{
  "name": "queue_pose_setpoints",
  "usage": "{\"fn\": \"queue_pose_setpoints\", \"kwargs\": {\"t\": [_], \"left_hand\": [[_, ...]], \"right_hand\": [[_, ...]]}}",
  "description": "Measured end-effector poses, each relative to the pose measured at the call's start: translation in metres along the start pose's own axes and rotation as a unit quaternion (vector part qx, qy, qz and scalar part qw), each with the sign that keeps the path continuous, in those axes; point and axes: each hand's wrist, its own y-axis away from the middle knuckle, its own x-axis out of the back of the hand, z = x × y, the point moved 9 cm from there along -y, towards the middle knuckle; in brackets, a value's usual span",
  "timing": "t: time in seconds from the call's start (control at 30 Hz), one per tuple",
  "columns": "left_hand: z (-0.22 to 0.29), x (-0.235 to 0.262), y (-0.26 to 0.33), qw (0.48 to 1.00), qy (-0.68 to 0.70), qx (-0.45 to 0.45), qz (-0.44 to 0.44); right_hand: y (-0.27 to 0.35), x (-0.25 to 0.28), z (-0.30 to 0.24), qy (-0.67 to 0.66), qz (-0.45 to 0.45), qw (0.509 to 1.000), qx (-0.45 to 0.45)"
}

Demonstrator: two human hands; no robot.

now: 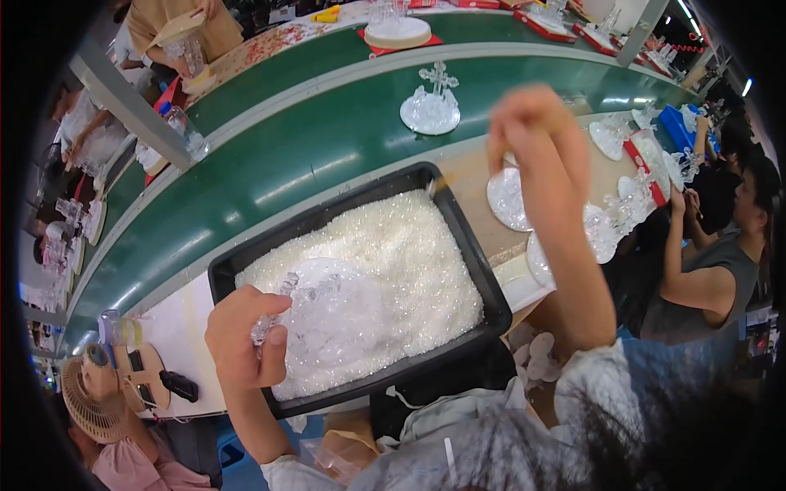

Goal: Applying decorative white beads to clear plastic lamp fixture components using a small brush.

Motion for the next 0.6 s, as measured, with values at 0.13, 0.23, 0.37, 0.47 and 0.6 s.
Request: {"fn": "queue_pose_setpoints", "kwargs": {"t": [0.13,0.23,0.37,0.47,0.6], "left_hand": [[0.006,-0.005,-0.008,0.997,-0.069,-0.014,-0.032],[0.005,-0.008,-0.010,0.995,-0.085,-0.010,-0.042],[0.005,-0.006,-0.010,0.995,-0.099,0.002,-0.033],[-0.004,-0.005,-0.007,0.991,-0.117,0.028,-0.060],[-0.014,0.000,-0.009,0.991,-0.131,0.023,-0.026]], "right_hand": [[-0.125,0.034,0.066,0.238,-0.049,0.970,-0.015],[-0.189,0.065,0.156,0.425,-0.050,0.900,-0.082],[-0.205,0.083,0.227,0.670,-0.101,0.734,-0.037],[-0.184,0.085,0.276,0.718,-0.303,0.608,-0.152],[-0.195,0.071,0.209,0.723,-0.222,0.653,-0.025]]}}
